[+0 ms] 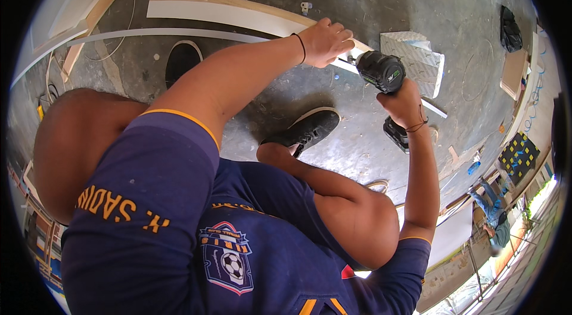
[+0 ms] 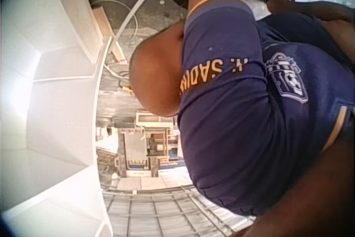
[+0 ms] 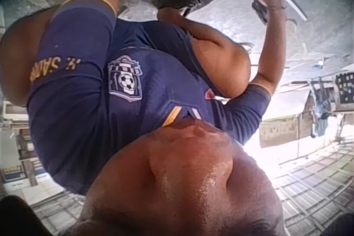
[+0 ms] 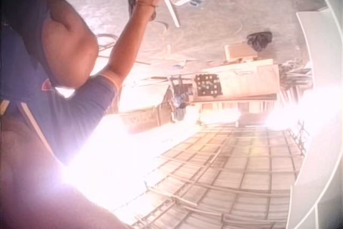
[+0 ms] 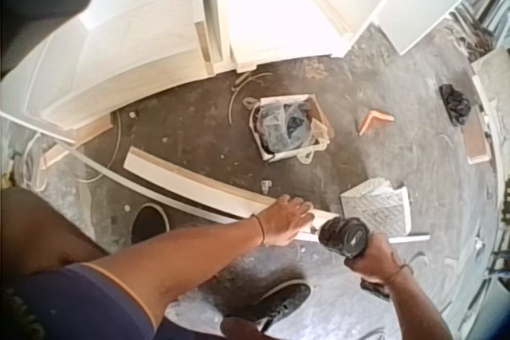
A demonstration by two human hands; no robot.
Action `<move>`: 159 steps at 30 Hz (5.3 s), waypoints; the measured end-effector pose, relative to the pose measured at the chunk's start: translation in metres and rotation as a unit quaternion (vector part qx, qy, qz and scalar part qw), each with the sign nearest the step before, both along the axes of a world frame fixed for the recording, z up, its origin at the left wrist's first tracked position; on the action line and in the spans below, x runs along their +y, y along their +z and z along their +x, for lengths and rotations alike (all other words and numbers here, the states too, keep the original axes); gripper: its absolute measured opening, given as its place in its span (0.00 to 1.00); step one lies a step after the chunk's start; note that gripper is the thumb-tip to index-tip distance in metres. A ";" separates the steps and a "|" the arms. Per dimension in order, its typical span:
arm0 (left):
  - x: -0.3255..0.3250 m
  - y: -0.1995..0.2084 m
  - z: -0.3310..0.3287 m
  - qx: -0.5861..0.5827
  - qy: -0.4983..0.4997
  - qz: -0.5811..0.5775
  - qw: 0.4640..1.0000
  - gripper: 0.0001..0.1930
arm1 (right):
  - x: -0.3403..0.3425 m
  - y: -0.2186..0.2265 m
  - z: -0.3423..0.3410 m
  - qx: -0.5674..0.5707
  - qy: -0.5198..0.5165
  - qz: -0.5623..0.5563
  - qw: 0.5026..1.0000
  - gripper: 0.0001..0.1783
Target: The person picks up a bag of screws and a white wooden trim piece while sitting on the floor. They then position a small metal bracket against the wood and secure it using a power drill.
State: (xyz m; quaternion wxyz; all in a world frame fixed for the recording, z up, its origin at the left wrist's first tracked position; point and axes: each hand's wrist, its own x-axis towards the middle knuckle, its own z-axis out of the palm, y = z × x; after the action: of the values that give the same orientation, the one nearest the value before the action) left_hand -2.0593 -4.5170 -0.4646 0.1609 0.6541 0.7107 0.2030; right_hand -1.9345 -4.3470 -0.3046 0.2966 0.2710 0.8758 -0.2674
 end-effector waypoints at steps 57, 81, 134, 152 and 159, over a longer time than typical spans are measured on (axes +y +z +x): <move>0.020 0.001 0.013 0.009 0.078 0.064 0.995 0.17 | -0.002 -0.009 0.028 0.122 -0.108 -0.087 0.983 0.13; -0.018 0.022 -0.020 -0.065 -0.084 -0.056 0.993 0.15 | -0.002 -0.019 0.052 0.189 -0.370 -0.224 0.882 0.13; 0.015 0.111 0.031 0.097 -0.571 -0.031 0.815 0.04 | -0.063 -0.110 0.021 0.284 -0.436 -0.596 0.611 0.30; -0.072 0.012 0.061 -0.587 0.428 0.043 0.686 0.20 | -0.044 -0.167 -0.030 0.282 -0.492 -0.442 0.695 0.30; -0.053 0.010 0.057 -0.611 0.386 0.003 0.691 0.16 | -0.015 -0.152 -0.019 0.297 -0.241 -0.020 0.924 0.21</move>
State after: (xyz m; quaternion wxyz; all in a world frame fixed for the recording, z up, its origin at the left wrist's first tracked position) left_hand -2.0024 -4.5702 -0.4546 0.4656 0.0542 0.6445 0.6040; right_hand -1.9534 -4.3617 -0.4569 -0.0453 0.3762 0.8263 -0.4168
